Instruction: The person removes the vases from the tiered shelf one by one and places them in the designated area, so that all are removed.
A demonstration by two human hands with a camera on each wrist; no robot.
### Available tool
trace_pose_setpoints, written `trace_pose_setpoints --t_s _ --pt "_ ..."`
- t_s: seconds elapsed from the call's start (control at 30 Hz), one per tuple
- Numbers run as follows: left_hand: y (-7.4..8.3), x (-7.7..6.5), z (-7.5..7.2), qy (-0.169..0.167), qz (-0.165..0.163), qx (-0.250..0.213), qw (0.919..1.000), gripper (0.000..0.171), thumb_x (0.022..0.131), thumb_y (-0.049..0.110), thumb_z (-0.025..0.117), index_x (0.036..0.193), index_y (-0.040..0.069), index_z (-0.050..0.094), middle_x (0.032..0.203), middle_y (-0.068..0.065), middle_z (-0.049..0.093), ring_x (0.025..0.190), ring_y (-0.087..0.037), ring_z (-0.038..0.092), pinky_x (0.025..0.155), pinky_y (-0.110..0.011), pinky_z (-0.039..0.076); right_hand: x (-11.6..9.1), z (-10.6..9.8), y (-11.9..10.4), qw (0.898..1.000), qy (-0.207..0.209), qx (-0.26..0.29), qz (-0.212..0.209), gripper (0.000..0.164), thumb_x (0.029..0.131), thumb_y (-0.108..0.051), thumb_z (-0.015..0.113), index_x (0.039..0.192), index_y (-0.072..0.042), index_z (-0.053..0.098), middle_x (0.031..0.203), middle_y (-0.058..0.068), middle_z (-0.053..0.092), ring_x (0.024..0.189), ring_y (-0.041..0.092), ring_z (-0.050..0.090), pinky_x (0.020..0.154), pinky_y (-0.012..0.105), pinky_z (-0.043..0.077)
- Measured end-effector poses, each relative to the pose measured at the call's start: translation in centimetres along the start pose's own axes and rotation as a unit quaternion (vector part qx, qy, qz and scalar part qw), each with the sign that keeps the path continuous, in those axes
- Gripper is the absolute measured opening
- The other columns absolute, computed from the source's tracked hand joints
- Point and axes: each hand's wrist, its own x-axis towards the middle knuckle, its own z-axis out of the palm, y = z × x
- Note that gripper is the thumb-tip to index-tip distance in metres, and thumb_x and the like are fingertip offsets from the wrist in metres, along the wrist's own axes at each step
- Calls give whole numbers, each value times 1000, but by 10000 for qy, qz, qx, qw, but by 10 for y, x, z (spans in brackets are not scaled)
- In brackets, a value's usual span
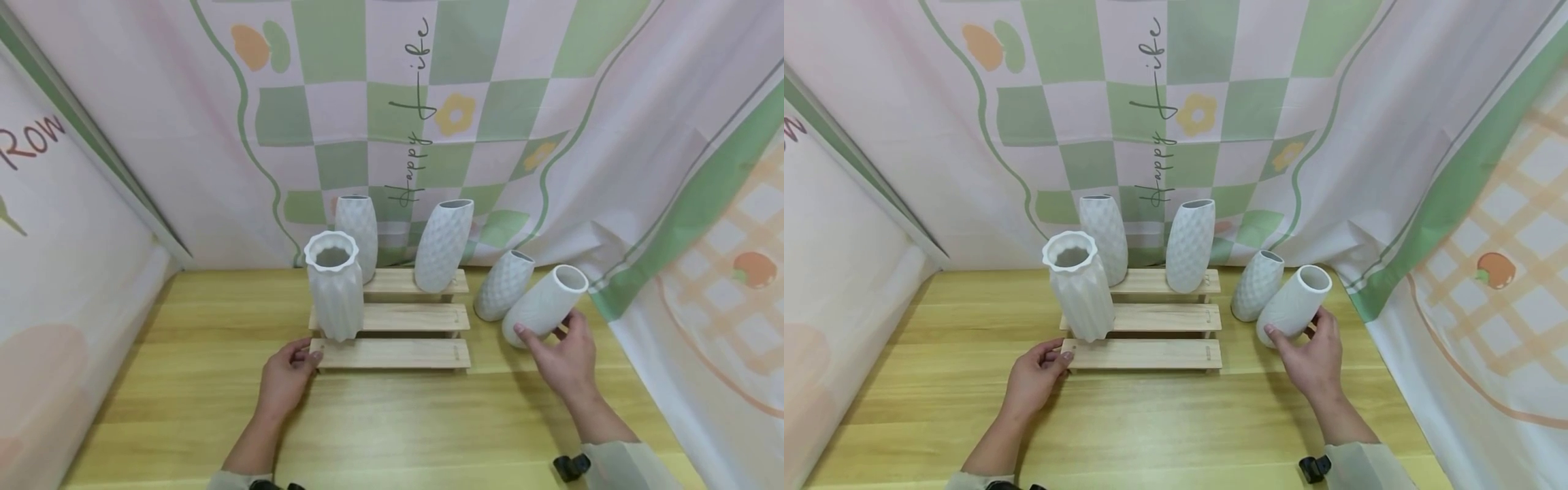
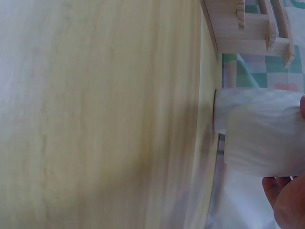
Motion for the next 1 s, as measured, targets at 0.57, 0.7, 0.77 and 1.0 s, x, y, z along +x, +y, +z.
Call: trace_pose_setpoints --t_s 0.57,0.7,0.77,1.0 --pt "-4 1 1 81 16 53 10000 45 95 27 78 132 3 68 103 -9 74 90 -19 71 76 -29 55 13 -2 8 9999 -48 -70 101 95 84 -34 88 154 3 35 146 27 44 132 47 48 104 62 46" --pt "-3 0 1 54 8 32 10000 45 95 27 77 132 2 67 104 -9 74 91 -20 70 76 -29 56 17 -1 11 9999 -13 -70 157 96 84 -34 89 153 3 35 147 27 44 132 47 48 104 61 46" --pt "-3 0 1 51 9 25 10000 45 96 26 77 132 2 67 103 -9 74 91 -20 70 76 -28 56 20 -1 13 9998 -13 -81 192 96 84 -34 89 154 3 35 147 27 44 132 48 49 105 61 46" --pt "-5 1 2 85 22 20 10000 44 95 26 78 132 3 68 102 -8 74 90 -20 71 76 -29 56 28 -1 18 9996 -37 -137 259 98 84 -37 88 156 2 33 150 27 43 133 48 49 106 61 45"
